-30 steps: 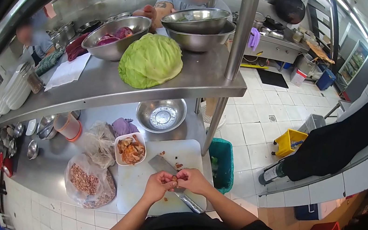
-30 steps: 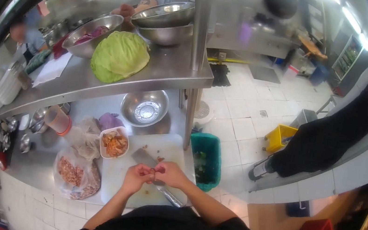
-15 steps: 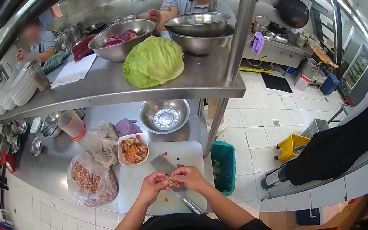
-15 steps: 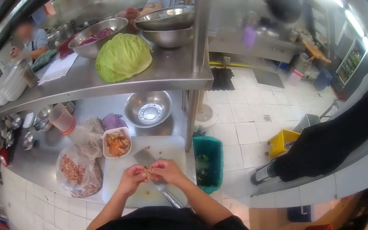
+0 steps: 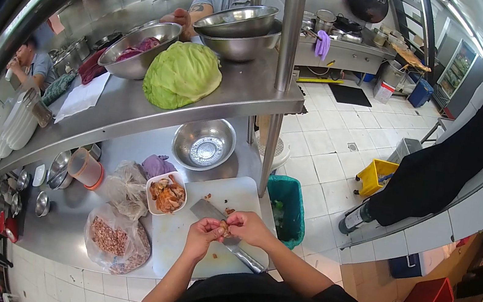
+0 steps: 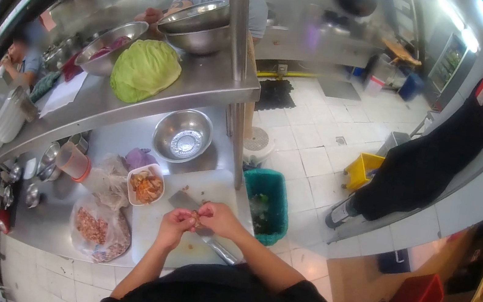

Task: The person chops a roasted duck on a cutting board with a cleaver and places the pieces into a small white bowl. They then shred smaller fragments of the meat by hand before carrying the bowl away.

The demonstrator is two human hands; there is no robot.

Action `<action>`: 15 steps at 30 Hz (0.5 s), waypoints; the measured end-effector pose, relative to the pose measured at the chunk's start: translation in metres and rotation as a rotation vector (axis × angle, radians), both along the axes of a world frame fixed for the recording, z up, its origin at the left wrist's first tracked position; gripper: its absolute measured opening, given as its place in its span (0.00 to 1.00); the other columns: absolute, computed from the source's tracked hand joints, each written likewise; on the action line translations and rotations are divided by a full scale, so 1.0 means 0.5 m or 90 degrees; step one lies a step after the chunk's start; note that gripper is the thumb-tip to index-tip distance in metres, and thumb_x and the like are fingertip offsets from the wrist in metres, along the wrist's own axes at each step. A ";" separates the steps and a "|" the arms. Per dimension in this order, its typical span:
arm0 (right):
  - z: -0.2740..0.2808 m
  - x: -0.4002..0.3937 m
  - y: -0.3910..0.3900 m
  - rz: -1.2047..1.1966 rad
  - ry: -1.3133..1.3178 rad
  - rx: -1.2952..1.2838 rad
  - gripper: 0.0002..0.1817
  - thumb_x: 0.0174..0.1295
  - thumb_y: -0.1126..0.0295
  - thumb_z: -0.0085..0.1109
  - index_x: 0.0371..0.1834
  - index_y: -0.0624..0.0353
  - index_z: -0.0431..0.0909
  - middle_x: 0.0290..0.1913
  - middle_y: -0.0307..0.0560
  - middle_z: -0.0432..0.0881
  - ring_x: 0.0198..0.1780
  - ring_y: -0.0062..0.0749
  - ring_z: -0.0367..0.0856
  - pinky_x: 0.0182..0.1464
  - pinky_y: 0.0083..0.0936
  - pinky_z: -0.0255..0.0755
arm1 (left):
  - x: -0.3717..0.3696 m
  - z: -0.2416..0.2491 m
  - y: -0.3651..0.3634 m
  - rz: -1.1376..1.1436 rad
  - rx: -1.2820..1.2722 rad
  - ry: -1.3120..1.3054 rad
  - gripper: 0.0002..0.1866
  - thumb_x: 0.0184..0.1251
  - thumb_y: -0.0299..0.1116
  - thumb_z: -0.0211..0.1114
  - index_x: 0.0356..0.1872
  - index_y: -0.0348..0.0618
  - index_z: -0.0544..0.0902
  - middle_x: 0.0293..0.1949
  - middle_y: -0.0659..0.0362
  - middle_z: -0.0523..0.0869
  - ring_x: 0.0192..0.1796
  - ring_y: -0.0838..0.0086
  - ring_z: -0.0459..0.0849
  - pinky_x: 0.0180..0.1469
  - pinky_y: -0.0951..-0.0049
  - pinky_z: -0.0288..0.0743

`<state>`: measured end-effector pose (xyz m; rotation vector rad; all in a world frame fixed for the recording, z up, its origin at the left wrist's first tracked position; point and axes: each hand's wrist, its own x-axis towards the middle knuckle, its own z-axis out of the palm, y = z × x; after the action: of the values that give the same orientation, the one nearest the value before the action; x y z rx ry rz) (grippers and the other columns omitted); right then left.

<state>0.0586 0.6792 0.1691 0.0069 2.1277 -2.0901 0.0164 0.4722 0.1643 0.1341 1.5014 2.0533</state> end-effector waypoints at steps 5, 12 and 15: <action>-0.008 -0.006 0.033 -0.014 -0.112 -0.189 0.12 0.67 0.75 0.66 0.51 0.69 0.82 0.41 0.46 0.89 0.38 0.26 0.87 0.43 0.24 0.82 | 0.002 0.003 0.000 0.009 0.090 -0.071 0.09 0.71 0.21 0.70 0.49 0.33 0.82 0.40 0.53 0.90 0.36 0.72 0.88 0.41 0.73 0.85; 0.180 -0.011 0.076 -0.077 0.112 0.014 0.11 0.67 0.81 0.65 0.51 0.69 0.81 0.44 0.50 0.89 0.44 0.28 0.89 0.48 0.27 0.84 | -0.040 -0.058 0.044 -0.003 -0.308 0.221 0.11 0.65 0.29 0.75 0.43 0.35 0.85 0.35 0.55 0.91 0.36 0.69 0.90 0.41 0.69 0.84; 0.405 0.036 0.052 -0.028 0.285 -0.125 0.12 0.66 0.85 0.66 0.51 0.69 0.81 0.45 0.52 0.89 0.47 0.31 0.89 0.50 0.30 0.85 | -0.045 -0.050 0.071 -0.062 -0.519 0.408 0.12 0.63 0.34 0.76 0.42 0.40 0.87 0.35 0.52 0.92 0.38 0.62 0.91 0.44 0.62 0.84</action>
<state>0.0765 0.7054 0.3714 -0.4836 2.1406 -2.5082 -0.0062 0.5079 0.1391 0.5559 2.5369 1.2147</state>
